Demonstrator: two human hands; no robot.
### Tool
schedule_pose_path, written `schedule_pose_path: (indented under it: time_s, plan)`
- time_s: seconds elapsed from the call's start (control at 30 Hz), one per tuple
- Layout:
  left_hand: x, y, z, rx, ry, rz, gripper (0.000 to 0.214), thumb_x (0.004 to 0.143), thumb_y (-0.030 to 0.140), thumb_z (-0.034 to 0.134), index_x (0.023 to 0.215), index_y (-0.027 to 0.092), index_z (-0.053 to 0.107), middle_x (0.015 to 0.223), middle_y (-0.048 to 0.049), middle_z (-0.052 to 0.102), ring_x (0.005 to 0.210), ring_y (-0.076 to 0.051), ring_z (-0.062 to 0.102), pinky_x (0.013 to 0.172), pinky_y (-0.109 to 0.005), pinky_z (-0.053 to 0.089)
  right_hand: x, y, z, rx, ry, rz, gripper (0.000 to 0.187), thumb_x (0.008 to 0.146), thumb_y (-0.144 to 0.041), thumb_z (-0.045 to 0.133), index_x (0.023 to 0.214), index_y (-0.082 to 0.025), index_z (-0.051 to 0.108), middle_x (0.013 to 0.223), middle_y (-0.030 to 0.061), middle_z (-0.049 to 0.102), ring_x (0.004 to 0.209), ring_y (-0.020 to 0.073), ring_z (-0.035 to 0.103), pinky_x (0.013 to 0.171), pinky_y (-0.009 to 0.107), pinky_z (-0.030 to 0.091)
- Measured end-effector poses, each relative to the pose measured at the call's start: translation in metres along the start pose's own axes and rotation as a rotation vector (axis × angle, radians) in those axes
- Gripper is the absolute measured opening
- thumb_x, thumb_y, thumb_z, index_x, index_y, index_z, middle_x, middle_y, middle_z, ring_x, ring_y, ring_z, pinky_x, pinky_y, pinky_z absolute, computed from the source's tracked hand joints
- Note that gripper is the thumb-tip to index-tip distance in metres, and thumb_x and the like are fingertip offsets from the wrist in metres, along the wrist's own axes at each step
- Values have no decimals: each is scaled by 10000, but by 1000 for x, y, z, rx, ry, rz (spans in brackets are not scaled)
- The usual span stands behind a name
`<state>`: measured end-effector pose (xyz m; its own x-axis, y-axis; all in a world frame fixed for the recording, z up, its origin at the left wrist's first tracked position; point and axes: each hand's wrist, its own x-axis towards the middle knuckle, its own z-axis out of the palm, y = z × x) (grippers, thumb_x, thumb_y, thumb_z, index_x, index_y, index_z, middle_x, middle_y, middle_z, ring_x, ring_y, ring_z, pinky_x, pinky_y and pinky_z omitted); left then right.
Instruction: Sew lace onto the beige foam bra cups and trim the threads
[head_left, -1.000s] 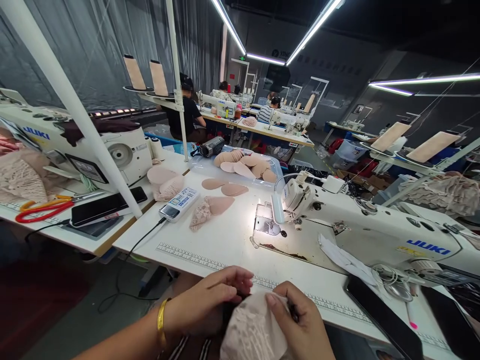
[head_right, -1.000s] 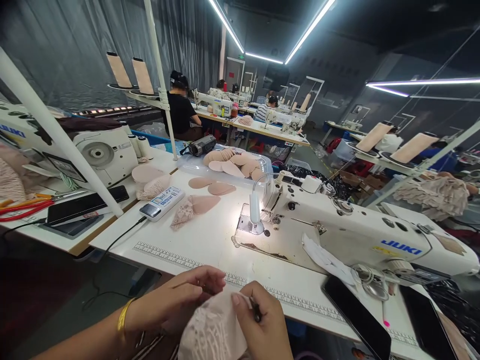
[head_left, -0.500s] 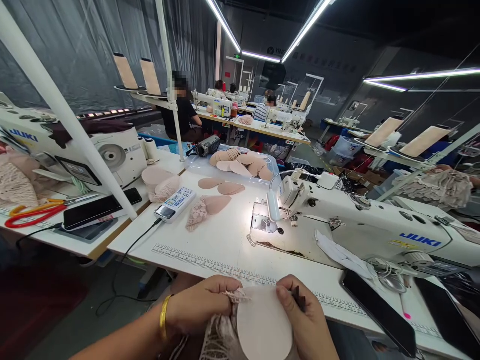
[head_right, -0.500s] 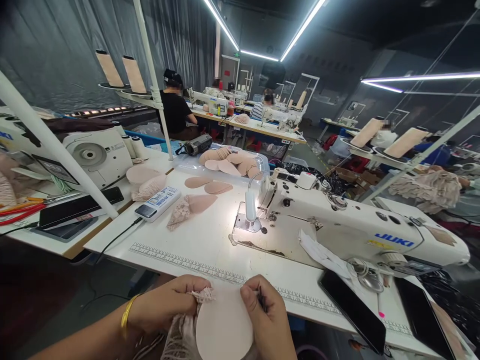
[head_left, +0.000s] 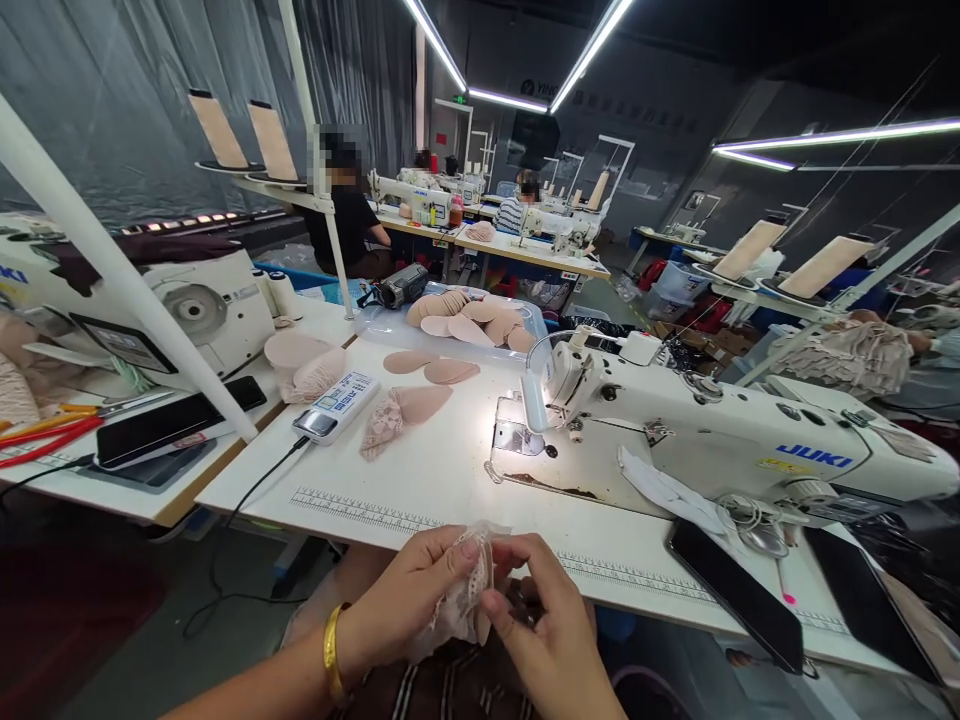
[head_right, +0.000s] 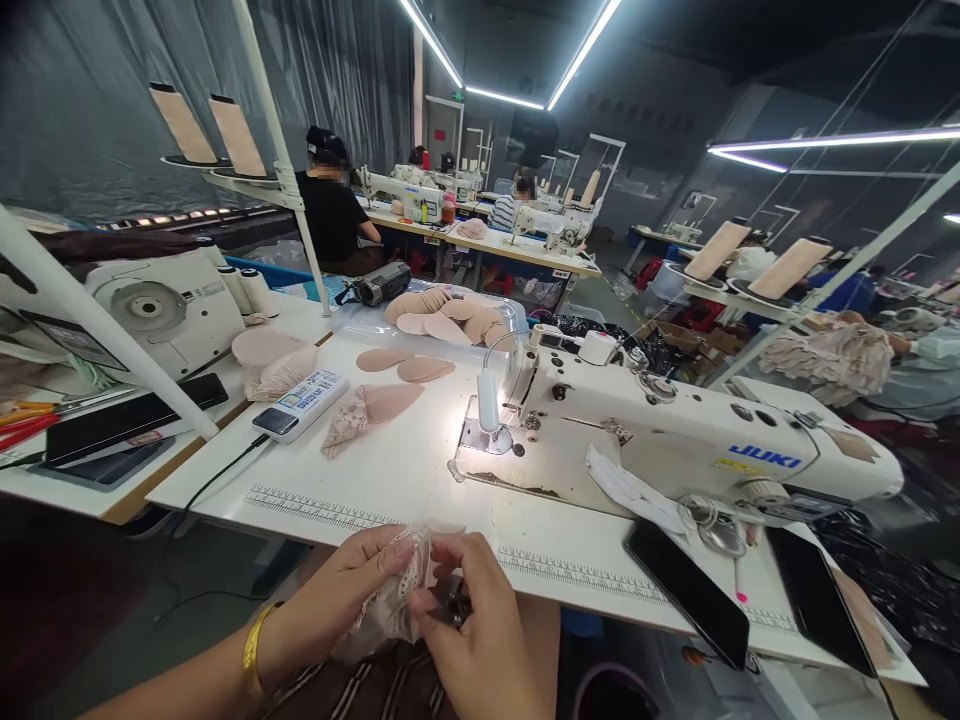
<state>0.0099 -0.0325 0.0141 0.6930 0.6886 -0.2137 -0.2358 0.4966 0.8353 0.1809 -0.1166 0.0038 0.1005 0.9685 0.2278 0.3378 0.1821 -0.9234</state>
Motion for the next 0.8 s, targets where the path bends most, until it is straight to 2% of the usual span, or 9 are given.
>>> schedule_pose_path:
  time_s: [0.1,0.2,0.33,0.43,0.53,0.6,0.7,0.8]
  plan:
    - [-1,4,1,-85,52,-32,449,772,557,865,800,125,749,692,-31,686,622,-138,570,624,-238,473,5,-1,1,116,-62,178,310,993,-514,629,888,-223,647,779,-5,628,726,170,585,688,259,475]
    - [-3,11,-3,-101,84,-84,399,767,498,873,788,123,740,691,-36,700,622,-150,591,634,-258,502,6,4,-1,194,-43,256,388,979,-570,621,823,-216,600,731,-20,566,696,161,529,670,261,444]
    - [-3,12,-6,-35,71,-106,437,782,523,842,763,114,689,659,-38,678,574,-133,577,574,-235,475,2,1,3,142,-34,165,366,901,-577,724,955,-228,627,854,1,633,763,181,562,710,271,464]
    - [-2,7,-4,-64,99,-36,375,729,415,880,817,175,605,716,-15,696,575,-125,581,560,-221,465,0,0,7,106,-51,161,299,936,-504,713,1040,-229,657,906,10,680,812,189,599,765,273,481]
    - [0,5,-3,-84,180,-8,390,722,272,825,1015,256,568,659,72,642,477,-87,456,487,-184,381,-2,5,4,163,-33,209,307,1024,-492,577,944,-208,657,856,11,657,806,184,589,758,269,477]
    - [-1,7,-2,-54,180,-36,392,738,261,768,1082,257,581,614,100,561,451,-72,361,462,-172,309,-4,9,2,139,-13,203,322,1028,-474,561,863,-204,622,798,-5,598,757,170,549,714,259,459]
    - [-3,12,-2,76,119,7,351,777,335,766,1068,224,605,783,59,576,564,-82,426,537,-186,353,-6,7,1,13,-5,111,272,1022,-382,549,813,-211,585,758,-21,544,711,158,512,663,248,427]
    - [-4,15,-4,379,88,131,309,839,423,767,994,212,604,852,35,560,715,-134,492,654,-227,406,-6,0,2,-79,-14,-15,242,1022,-314,525,804,-221,578,771,-19,559,715,159,528,673,249,429]
